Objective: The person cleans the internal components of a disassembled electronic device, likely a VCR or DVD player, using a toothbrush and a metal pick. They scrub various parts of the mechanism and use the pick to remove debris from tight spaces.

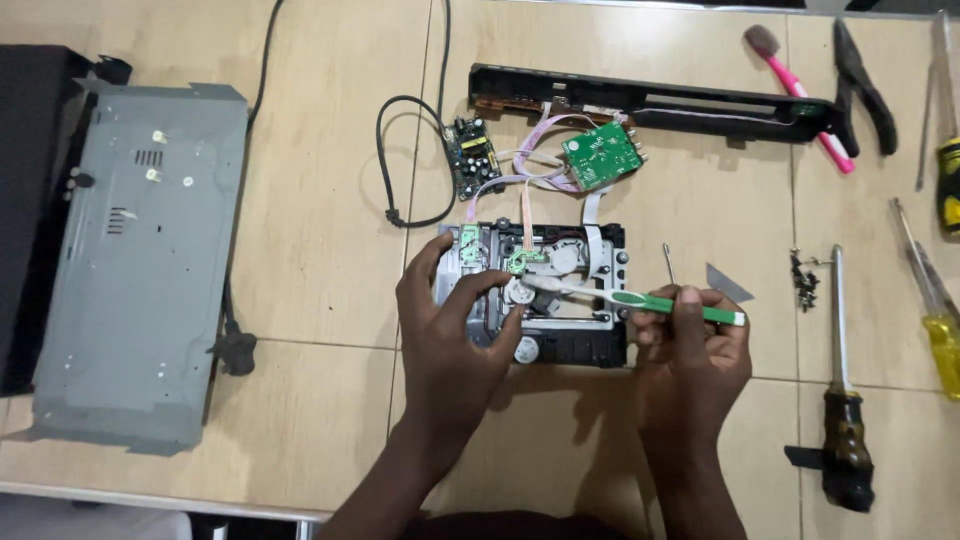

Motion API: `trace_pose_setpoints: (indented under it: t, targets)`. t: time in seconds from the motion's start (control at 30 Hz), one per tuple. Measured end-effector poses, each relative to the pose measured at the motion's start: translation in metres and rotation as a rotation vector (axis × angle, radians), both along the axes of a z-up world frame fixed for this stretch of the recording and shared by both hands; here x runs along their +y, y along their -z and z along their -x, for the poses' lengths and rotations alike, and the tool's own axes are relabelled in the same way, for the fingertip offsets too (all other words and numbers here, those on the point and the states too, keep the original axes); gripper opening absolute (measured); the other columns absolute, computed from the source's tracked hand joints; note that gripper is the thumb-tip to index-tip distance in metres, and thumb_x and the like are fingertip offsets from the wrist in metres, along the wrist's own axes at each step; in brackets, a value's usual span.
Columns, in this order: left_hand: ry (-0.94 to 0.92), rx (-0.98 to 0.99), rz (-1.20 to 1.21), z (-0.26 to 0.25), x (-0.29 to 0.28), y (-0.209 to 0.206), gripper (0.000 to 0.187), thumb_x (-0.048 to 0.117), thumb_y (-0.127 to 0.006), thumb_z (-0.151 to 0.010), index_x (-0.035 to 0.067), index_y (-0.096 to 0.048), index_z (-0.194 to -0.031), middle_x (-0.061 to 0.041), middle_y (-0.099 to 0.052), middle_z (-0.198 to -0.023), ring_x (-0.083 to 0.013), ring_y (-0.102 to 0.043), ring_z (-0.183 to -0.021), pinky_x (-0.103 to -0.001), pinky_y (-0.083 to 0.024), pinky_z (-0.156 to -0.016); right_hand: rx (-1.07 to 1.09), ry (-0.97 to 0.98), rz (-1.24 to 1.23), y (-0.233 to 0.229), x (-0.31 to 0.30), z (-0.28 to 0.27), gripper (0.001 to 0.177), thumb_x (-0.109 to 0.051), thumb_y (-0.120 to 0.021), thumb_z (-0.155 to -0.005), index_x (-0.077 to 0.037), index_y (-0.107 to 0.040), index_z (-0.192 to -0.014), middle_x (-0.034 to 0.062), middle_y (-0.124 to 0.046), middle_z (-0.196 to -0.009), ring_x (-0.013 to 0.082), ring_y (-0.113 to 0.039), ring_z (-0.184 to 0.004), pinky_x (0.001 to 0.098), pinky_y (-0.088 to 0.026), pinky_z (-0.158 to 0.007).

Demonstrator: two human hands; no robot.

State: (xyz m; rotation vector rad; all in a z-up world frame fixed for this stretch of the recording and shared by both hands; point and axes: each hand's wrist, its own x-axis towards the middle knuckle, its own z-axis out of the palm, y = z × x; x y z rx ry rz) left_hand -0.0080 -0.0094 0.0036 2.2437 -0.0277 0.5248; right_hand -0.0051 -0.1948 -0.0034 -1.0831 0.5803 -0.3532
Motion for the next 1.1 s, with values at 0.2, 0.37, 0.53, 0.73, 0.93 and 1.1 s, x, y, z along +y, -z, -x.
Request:
trace_pose_setpoints:
  t: [0.2,0.37,0.53,0.73,0.93,1.1]
  targets:
    - [0.021,0.103,0.030,-0.002,0.003,-0.004,0.029,0.017,-0.083,-0.084,0.015,-0.072,-0.111,-0.020,-0.047,-0.148,-0.0405,-0.047,-0.142,-0.054,-0.046,-0.109,0.150,0.022,0.175,-0.009,0.009,0.000,0.017,-0.018,-0.064,-0.103,-0.012,-0.048,-0.104,0.0137,-0.066,-0.095,0.0172,-0.064,-0.069,0.0243,-0.048,-0.056]
    - [0.051,0.126,0.082,-0.003,0.004,-0.005,0.027,0.013,-0.083,-0.084,0.015,-0.072,-0.109,-0.021,-0.044,-0.149,-0.0409,-0.044,-0.145,-0.053,-0.044,-0.114,0.062,-0.040,0.229,-0.010,0.013,0.000,0.017,-0.013,-0.061,-0.105,-0.013,-0.044,-0.105,0.0147,-0.063,-0.087,0.0151,-0.059,-0.065,0.0238,-0.048,-0.059]
    - [0.048,0.093,0.064,-0.003,0.005,-0.001,0.028,0.015,-0.083,-0.084,0.015,-0.072,-0.109,-0.021,-0.045,-0.147,-0.0397,-0.047,-0.142,-0.050,-0.042,-0.114,0.121,-0.077,0.297,-0.013,0.007,-0.001,0.015,-0.011,-0.058,-0.106,-0.012,-0.043,-0.104,0.0132,-0.063,-0.089,0.0154,-0.059,-0.065,0.0248,-0.048,-0.054]
    - [0.059,0.063,0.033,-0.006,0.005,0.006,0.040,0.009,-0.084,-0.078,0.018,-0.073,-0.115,-0.021,-0.044,-0.151,-0.0399,-0.045,-0.144,-0.054,-0.045,-0.112,0.214,-0.147,0.383,-0.020,0.010,-0.008,0.013,-0.016,-0.061,-0.103,-0.012,-0.049,-0.103,0.0133,-0.072,-0.095,0.0140,-0.064,-0.065,0.0243,-0.052,-0.052]
    - [0.060,0.072,0.055,-0.002,0.004,-0.001,0.035,0.009,-0.083,-0.084,0.015,-0.070,-0.116,-0.022,-0.042,-0.151,-0.0413,-0.044,-0.145,-0.055,-0.046,-0.112,0.067,-0.120,0.302,-0.022,0.010,-0.009,0.014,-0.012,-0.058,-0.105,-0.012,-0.045,-0.101,0.0164,-0.065,-0.092,0.0154,-0.061,-0.062,0.0258,-0.050,-0.058]
    - [0.053,0.043,0.033,-0.005,0.003,0.002,0.030,0.010,-0.083,-0.084,0.015,-0.073,-0.112,-0.023,-0.045,-0.149,-0.0420,-0.046,-0.143,-0.055,-0.047,-0.112,0.192,-0.078,0.429,-0.023,0.004,-0.015,0.010,-0.013,-0.059,-0.104,-0.013,-0.049,-0.107,0.0112,-0.070,-0.098,0.0169,-0.070,-0.081,0.0273,-0.061,-0.067]
